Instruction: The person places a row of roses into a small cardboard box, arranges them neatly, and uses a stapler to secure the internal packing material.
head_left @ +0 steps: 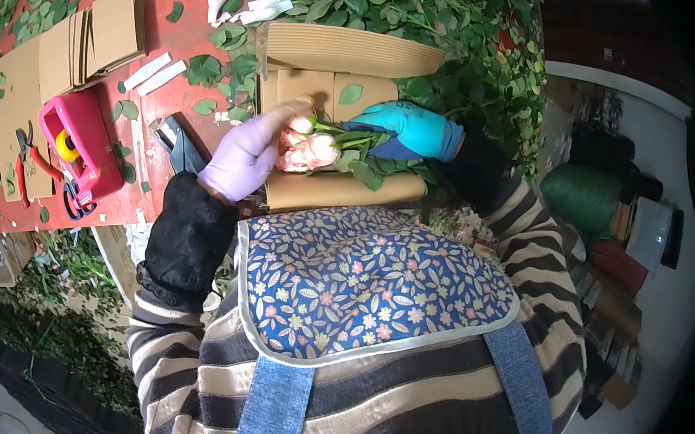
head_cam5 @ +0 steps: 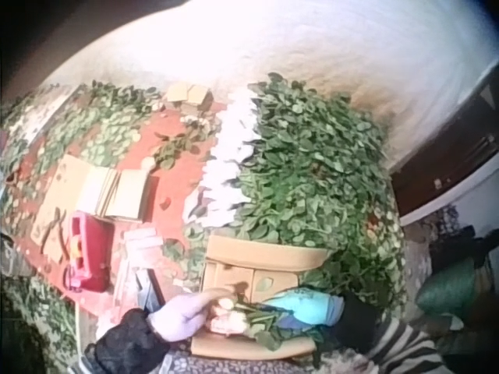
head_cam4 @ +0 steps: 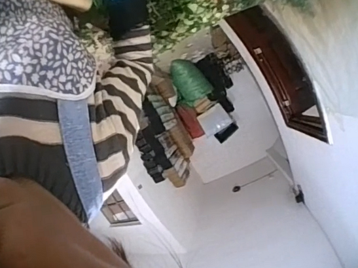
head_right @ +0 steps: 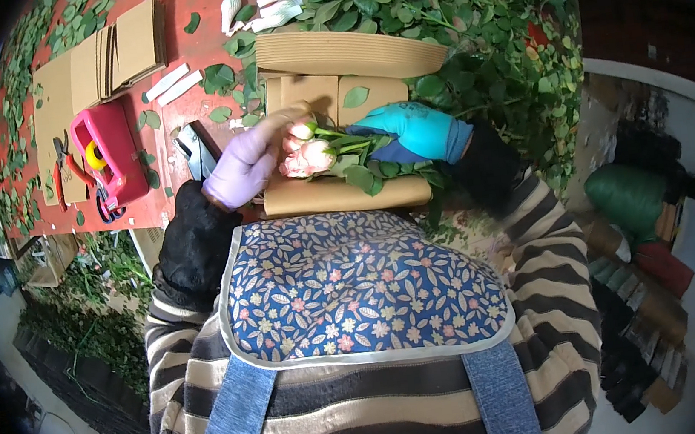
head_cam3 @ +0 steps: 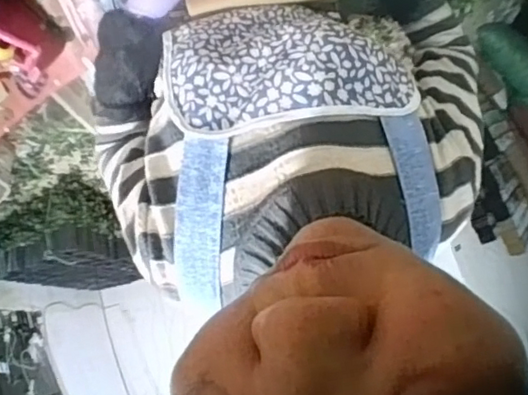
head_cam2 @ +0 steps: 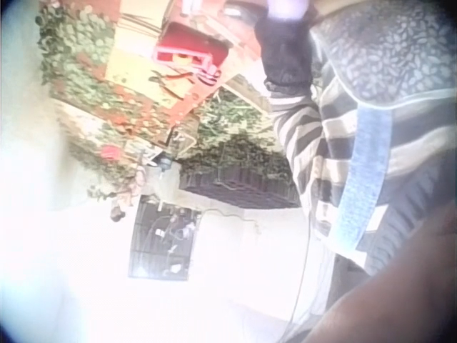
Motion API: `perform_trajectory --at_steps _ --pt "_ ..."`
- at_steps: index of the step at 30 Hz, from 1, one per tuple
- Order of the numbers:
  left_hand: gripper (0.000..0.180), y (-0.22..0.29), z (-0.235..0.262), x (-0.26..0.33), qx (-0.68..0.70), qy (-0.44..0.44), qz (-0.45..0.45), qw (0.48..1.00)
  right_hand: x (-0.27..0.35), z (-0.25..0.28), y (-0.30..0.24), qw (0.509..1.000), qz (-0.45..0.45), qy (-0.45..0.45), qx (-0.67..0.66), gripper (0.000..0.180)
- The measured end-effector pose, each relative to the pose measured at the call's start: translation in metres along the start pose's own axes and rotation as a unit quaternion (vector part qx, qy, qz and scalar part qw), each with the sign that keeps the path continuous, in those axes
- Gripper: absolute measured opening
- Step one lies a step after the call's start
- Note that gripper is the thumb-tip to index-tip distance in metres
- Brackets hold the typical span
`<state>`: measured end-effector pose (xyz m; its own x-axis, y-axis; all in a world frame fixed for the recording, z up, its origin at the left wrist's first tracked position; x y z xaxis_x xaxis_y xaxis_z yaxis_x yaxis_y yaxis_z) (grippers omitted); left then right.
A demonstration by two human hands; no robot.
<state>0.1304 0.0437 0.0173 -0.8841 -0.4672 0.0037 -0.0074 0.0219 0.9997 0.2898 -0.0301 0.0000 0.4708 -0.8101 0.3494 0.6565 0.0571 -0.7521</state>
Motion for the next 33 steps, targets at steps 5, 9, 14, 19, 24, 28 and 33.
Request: perform_trajectory --at_steps 5,9,14,19,24,28,33 --pt "0.057 -0.019 -0.01 -0.004 0.075 -0.007 -0.037 0.996 0.004 0.015 -0.013 0.995 0.003 -0.003 -0.098 0.053" --pt "0.062 -0.015 -0.01 -0.004 -0.021 -0.044 -0.014 0.999 0.022 0.035 0.008 0.994 -0.027 0.086 -0.058 0.054" --pt "0.063 -0.008 0.0 0.001 -0.052 0.001 -0.045 0.998 0.009 0.022 -0.002 0.993 0.003 0.032 0.109 0.052" --pt "0.059 -0.022 -0.003 0.008 0.165 0.03 0.137 0.976 0.02 0.032 0.023 0.988 -0.051 0.142 -0.012 0.05" --pt "0.053 -0.01 0.012 0.002 0.009 0.103 0.021 0.994 0.017 0.042 0.002 0.977 -0.056 0.167 0.118 0.051" --pt "0.036 0.005 0.014 -0.01 -0.078 0.11 -0.095 0.986 0.004 0.03 -0.007 0.983 -0.042 0.13 0.123 0.05" --pt "0.027 -0.004 0.003 -0.008 -0.163 0.066 -0.044 0.983 0.004 0.031 -0.002 0.984 -0.021 0.137 0.116 0.048"
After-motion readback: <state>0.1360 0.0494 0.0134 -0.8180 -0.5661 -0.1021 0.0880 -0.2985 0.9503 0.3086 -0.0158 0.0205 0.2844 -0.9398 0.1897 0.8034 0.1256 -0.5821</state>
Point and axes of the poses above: each hand's wrist, its own x-axis away from the middle knuckle, its own z-axis out of the back of the hand, y = z × x, the point moved 10 cm from there along -x, towards the middle knuckle, and after that the axes turned 6 degrees about x, right-handed, at the moved point
